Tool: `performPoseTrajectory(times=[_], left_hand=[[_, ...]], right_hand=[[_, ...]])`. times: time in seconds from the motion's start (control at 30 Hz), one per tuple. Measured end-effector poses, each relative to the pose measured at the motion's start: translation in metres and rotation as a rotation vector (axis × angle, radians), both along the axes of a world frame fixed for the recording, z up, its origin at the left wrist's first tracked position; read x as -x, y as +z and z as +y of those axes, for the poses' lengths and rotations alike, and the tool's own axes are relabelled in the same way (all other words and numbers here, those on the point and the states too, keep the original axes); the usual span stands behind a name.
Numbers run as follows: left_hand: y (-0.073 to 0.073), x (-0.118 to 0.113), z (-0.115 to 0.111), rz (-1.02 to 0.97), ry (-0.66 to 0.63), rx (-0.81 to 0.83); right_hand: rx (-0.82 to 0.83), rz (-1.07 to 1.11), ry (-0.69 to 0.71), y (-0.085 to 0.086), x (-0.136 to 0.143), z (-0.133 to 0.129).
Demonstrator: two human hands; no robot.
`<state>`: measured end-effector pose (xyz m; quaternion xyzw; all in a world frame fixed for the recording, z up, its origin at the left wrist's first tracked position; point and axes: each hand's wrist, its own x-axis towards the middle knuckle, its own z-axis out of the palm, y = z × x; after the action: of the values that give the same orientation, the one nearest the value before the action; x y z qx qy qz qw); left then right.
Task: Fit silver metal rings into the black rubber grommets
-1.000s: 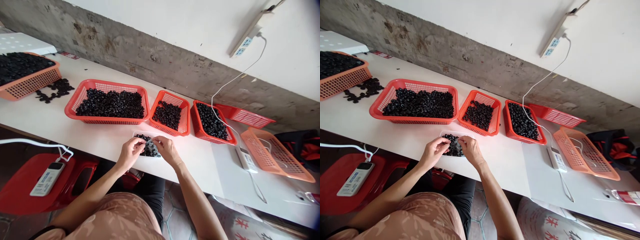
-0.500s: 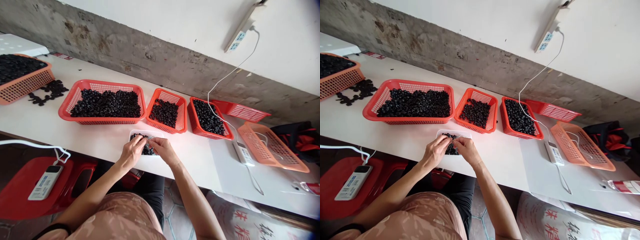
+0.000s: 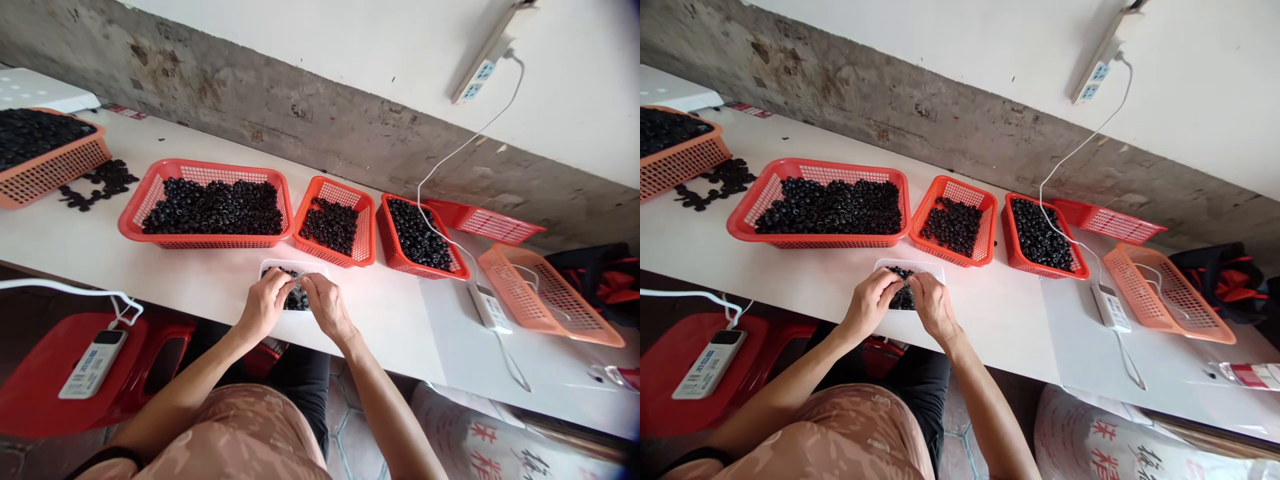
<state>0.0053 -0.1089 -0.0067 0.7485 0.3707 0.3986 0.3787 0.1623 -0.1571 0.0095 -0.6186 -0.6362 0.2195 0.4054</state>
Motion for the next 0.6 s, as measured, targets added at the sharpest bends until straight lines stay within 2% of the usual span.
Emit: performPoseTrajectory(times=[0.1, 0.23, 0.3, 0.4, 0.47, 0.6], left_hand=[[0.002, 0.0, -0.006, 0.082, -0.005, -0.125], [0.002, 0.001, -0.006, 0.051, 0.009, -0.088], [0.0, 0.002, -0.004, -0.018, -0.012, 0.066], [-0.004, 0.003, 0.001, -0.148, -0.124, 0.448], [-0.006, 0.003, 0.002, -0.249, -0.147, 0.638], [0.0, 0.003, 0.002, -0.415, -0.099, 0.774]], right_hand=[[0.084, 0.048, 0.042, 0.005, 0.001, 0.002], [0.087, 0.142, 0.03, 0.003, 0.003, 0.0], [0.061, 0.191, 0.005, 0.0, 0.003, -0.002], [0.013, 0.247, -0.054, -0.003, 0.001, -0.005], [-0.015, 0.289, -0.104, -0.004, -0.002, -0.007], [-0.013, 0.397, -0.165, -0.004, -0.008, -0.007]])
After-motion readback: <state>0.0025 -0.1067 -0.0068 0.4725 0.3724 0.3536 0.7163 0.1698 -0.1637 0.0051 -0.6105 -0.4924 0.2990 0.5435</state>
